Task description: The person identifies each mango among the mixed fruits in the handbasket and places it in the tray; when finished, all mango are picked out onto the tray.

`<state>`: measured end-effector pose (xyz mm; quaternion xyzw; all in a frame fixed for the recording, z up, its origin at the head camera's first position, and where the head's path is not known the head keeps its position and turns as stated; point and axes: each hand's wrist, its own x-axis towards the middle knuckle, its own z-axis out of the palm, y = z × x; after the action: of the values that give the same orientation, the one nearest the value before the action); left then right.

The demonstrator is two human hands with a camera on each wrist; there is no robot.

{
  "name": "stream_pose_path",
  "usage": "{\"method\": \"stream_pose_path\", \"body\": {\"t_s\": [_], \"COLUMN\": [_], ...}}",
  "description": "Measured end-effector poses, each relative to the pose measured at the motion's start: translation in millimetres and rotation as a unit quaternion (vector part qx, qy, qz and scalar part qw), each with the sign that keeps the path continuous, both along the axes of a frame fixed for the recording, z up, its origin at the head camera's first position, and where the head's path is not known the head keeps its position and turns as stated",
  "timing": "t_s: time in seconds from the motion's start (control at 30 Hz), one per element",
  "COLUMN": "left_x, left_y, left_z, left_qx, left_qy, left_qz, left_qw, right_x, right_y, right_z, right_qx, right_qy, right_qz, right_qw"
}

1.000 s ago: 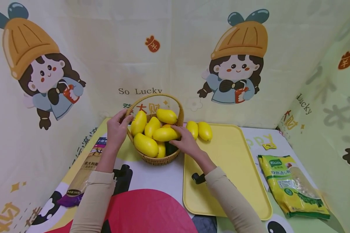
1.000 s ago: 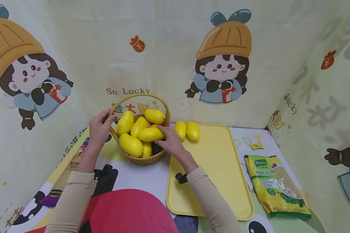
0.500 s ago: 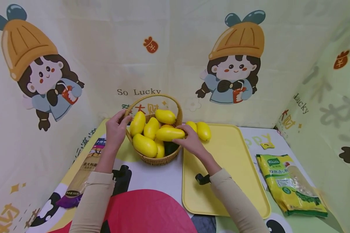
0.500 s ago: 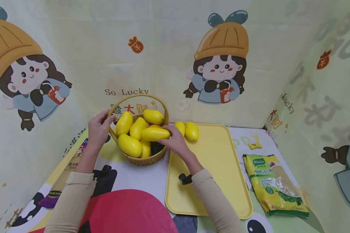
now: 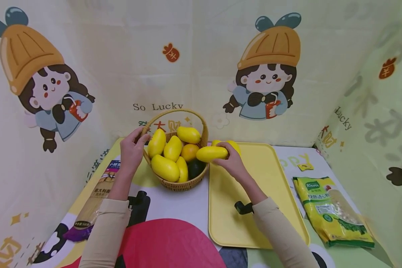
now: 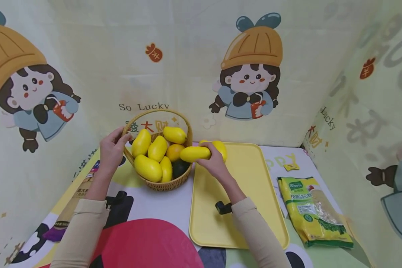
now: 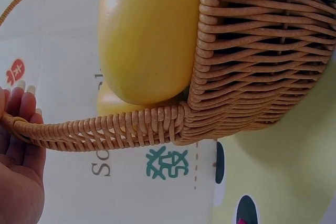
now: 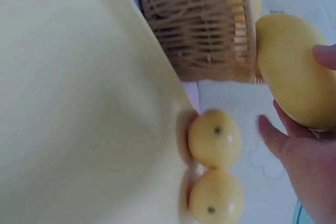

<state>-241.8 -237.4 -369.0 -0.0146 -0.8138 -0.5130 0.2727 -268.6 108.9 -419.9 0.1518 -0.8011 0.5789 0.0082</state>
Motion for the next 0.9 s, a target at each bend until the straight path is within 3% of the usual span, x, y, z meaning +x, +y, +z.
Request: {"method": "stream_pose_path", "body": {"t_s": [0.2,0.3,0.53,0.67,0.9], "left_x": [-0.6,-0.1,1.4,0.9,0.0], "left_y": [0.6,1.0,0.9,0.5,0.7], "left_z": [0.5,0.7,0.1,-0.4,-2.3], "left_qx": [0.002,0.010,0.020,0.018,0.019], "left_qy": [0.002,0.002,0.000,-0.001,0.002], "left_qz": [-0.005,-0.010,-0.008,-0.006,-0.009], "left_qw": [1.0000,0.9999,0.9998,0.9998,0.9998], "right_x": [17.5,18.8,5.8,4.0,2.6], "right_y": [19,30,59,75,103], "right_z": [27.8,27.7,1.9,-3.4,-12.3], "right_qx": [-0.022,-0.014,-0.004,0.011,0.110], "right_qy": [-0.024,-0.024,-0.053,-0.067,-0.067], "right_qz": [0.010,0.003,-0.013,-0.035,-0.095], "right_qw": [0.9994,0.9996,0.9985,0.9971,0.9872]}}
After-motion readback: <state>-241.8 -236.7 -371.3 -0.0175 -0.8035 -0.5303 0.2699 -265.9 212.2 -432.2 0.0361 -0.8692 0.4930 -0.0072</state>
